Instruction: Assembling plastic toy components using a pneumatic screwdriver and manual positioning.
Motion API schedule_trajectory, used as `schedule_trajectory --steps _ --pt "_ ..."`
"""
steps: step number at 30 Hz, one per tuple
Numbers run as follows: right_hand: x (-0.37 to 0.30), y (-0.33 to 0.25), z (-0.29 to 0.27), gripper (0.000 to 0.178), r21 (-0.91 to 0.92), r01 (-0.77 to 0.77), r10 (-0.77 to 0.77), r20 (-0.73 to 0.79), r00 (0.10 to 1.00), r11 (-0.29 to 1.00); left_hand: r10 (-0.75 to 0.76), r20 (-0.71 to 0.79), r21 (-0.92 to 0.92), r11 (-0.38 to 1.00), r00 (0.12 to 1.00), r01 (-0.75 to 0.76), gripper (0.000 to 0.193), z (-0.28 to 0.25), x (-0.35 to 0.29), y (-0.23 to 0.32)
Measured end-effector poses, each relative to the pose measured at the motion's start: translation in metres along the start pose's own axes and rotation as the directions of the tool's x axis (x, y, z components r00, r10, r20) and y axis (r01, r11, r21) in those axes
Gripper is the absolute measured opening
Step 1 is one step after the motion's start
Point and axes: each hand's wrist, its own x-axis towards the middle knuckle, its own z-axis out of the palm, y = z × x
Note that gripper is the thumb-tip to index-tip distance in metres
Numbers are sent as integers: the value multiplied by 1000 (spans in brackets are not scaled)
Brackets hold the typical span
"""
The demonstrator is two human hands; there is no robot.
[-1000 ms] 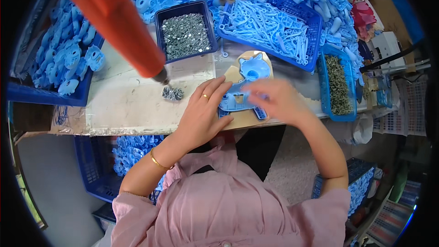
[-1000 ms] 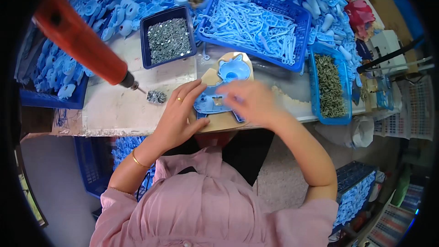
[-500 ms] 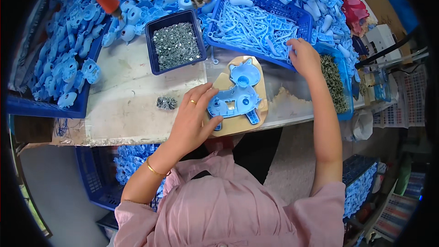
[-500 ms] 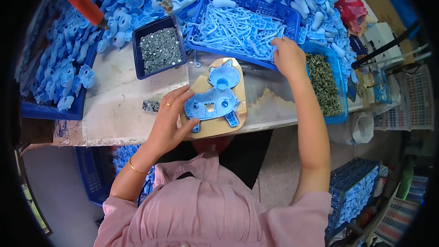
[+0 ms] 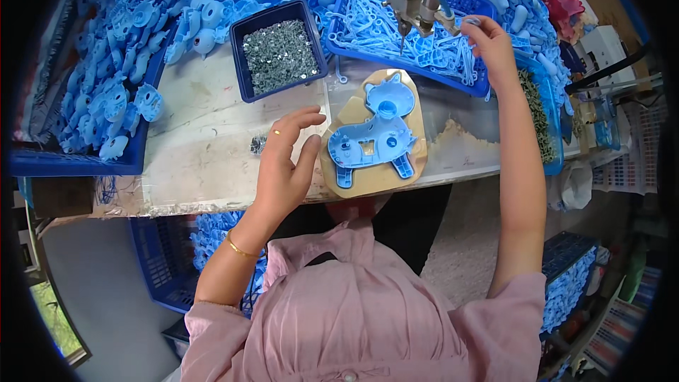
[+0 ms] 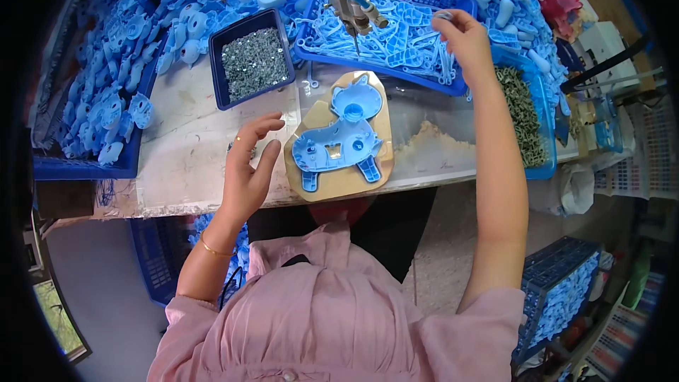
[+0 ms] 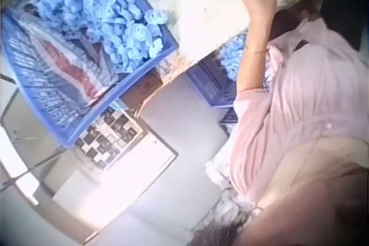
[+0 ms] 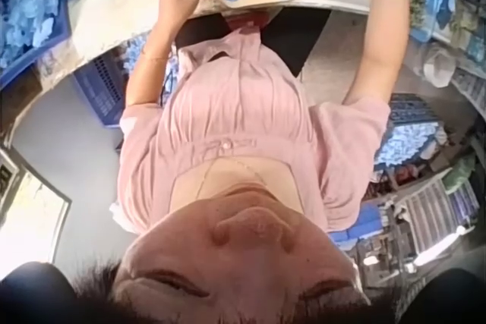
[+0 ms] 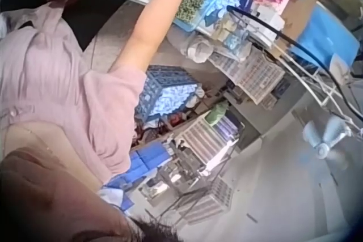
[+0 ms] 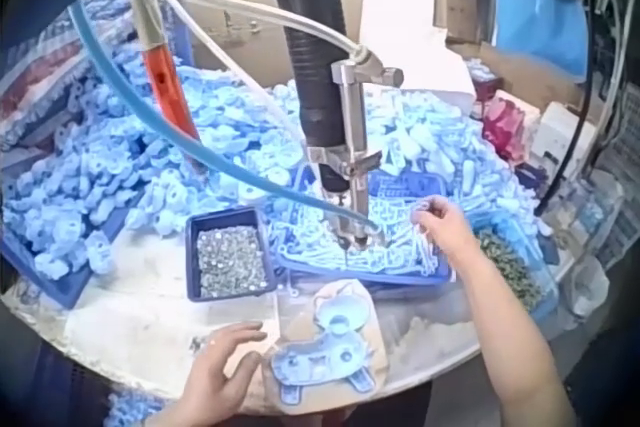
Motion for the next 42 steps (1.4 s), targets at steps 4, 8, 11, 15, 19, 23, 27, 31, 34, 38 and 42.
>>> schedule_trajectory --steps 4,8,11,15,19,23,27,31,34,38,42 --pt "-27 -18 -10 17 124 19 -10 -74 997 992 26 -24 -46 999 999 -27 26 2 -2 2" --pt "-100 -57 -4 12 94 -183 130 405 905 979 226 57 33 973 973 -228 35 4 -1 29" --pt "-153 -73 34 11 181 -390 189 648 738 903 269 161 39 960 950 -279 48 25 5 58" --pt "-167 -69 35 17 139 -336 157 678 718 932 201 340 66 969 919 -237 48 39 -1 54" --pt "-127 -41 -38 20 -165 -116 154 242 958 979 6 389 -90 995 921 32 36 20 -3 54" --pt "-113 63 -161 37 -924 -102 21 -102 995 370 142 356 -169 982 924 -85 32 30 -2 56" --pt "-113 73 -145 39 -913 -23 -70 -56 996 408 125 374 -177 982 919 -62 30 34 -5 54" --pt "-101 72 -152 26 -792 29 -22 19 1000 609 132 346 -166 983 929 -78 28 31 -8 51" --pt "-97 71 -156 18 -733 -8 50 36 998 680 104 332 -165 985 938 -51 28 28 -8 49" --pt "-97 100 -185 29 -594 19 -83 -80 993 804 127 314 -181 981 941 -72 27 30 -10 45" --pt "-105 76 -187 35 -624 -129 1 -201 980 770 107 336 -183 982 936 -47 27 25 -11 46"
